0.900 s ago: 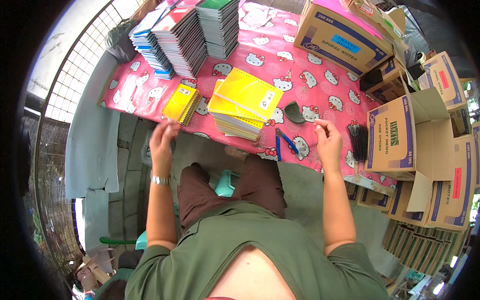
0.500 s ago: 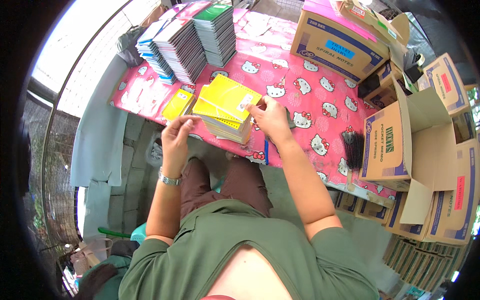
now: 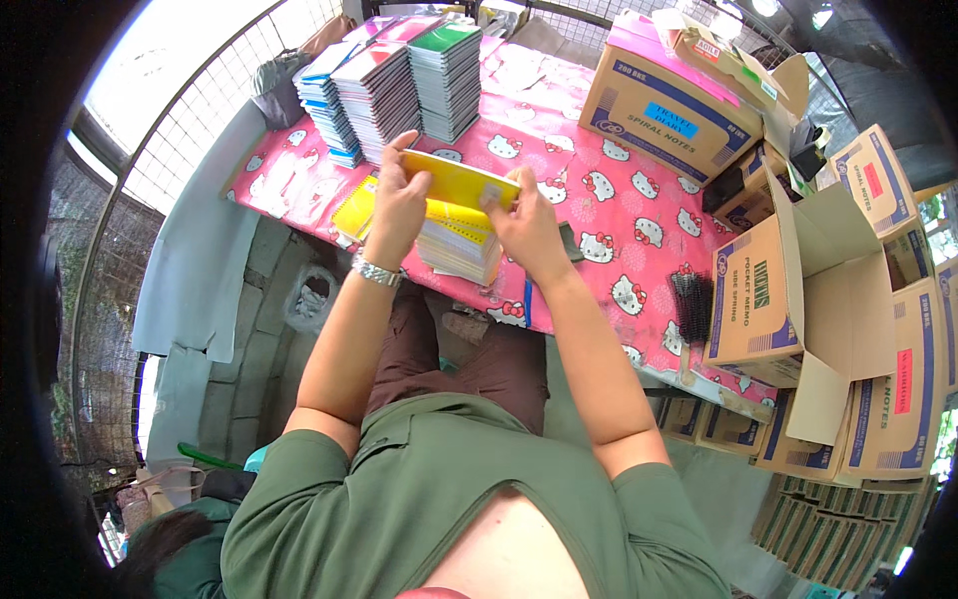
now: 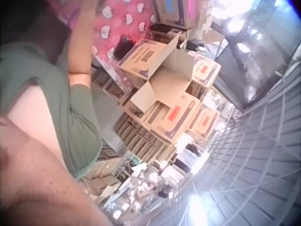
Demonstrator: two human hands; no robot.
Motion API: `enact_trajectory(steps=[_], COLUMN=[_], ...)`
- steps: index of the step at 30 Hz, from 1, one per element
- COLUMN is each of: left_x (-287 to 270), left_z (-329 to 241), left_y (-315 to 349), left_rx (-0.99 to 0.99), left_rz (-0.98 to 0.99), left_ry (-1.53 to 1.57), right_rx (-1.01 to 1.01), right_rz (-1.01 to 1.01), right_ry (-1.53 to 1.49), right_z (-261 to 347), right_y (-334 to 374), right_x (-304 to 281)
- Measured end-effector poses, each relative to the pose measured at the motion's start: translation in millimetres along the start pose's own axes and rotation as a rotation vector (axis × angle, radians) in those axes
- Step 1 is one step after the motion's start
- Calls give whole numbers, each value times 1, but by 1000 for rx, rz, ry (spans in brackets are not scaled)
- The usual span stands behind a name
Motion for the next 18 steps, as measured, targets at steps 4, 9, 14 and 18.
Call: enact_trajectory(steps=[4,9,14,18], left_x=[10,20,35,16], left_z=[8,-25,-30,-33], left_y=[16,32,41,20], left_rx=[43,485,723,783], left_rz=[23,-251,268,268], left_ry=[-37,-611,-850,-839], right_rx=[-150,-144,-432,-366], right_rz=[-89,-148,-126,-319], right_ry=[1,21,145,471], right_z=[-6,-17,-20,-69], right_y=[17,25,25,9], right_x=[14,14,7,-92])
Point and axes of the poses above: each hand's wrist, its own y-axis away from the middle knuckle, its own x-axis out of the palm, z = x × y, the point moved 2 cm from there along -y, towards the middle knuckle, and after that the axes turned 3 degrees about -y, right-handed, at the moved point
